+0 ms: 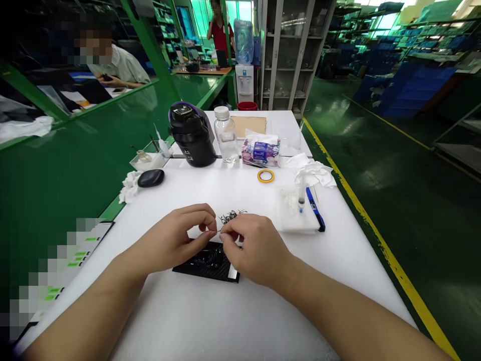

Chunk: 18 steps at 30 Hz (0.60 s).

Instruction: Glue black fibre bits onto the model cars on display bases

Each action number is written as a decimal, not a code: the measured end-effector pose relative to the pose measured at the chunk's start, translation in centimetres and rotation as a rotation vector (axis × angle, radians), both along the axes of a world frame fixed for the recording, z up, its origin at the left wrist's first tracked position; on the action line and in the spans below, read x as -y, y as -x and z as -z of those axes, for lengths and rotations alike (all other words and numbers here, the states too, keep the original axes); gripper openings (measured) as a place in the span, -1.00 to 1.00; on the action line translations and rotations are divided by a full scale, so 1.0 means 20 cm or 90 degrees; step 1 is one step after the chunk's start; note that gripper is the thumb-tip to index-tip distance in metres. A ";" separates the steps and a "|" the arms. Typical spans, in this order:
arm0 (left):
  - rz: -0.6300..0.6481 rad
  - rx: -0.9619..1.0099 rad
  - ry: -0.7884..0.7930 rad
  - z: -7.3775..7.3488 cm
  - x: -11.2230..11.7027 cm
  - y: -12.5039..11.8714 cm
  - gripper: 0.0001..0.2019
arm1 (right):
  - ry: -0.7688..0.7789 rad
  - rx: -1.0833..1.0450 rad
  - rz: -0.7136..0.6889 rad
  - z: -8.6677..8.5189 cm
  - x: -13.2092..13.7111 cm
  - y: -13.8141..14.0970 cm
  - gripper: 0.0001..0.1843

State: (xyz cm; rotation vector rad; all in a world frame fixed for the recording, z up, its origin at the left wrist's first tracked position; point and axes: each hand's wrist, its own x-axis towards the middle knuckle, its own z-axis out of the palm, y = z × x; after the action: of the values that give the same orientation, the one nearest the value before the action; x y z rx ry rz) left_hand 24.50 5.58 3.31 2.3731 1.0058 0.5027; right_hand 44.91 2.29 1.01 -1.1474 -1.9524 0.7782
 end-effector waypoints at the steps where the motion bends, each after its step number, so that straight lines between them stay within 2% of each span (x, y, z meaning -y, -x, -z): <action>1: 0.004 -0.002 -0.003 0.00 0.00 0.00 -0.88 | -0.010 0.011 -0.004 0.01 0.00 0.00 -0.86; 4: 0.010 -0.011 -0.002 0.00 0.00 0.00 -0.87 | -0.029 0.039 -0.007 0.02 0.01 0.00 -0.87; 9: 0.009 -0.033 0.024 0.01 0.01 0.01 -0.86 | -0.030 0.037 0.041 0.01 0.00 -0.01 -0.94; 14: 0.026 -0.045 0.046 0.02 0.01 0.00 -0.85 | -0.021 0.037 -0.003 0.01 0.00 -0.01 -0.90; 18: 0.022 -0.037 0.052 0.01 0.02 -0.01 -0.88 | -0.013 0.049 0.001 0.02 0.02 0.00 -0.90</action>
State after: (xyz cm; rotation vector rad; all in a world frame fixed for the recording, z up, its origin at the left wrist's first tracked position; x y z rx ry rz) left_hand 24.79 5.19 3.10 2.3405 0.9895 0.3743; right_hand 44.86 1.99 0.68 -1.1824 -2.0169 0.7222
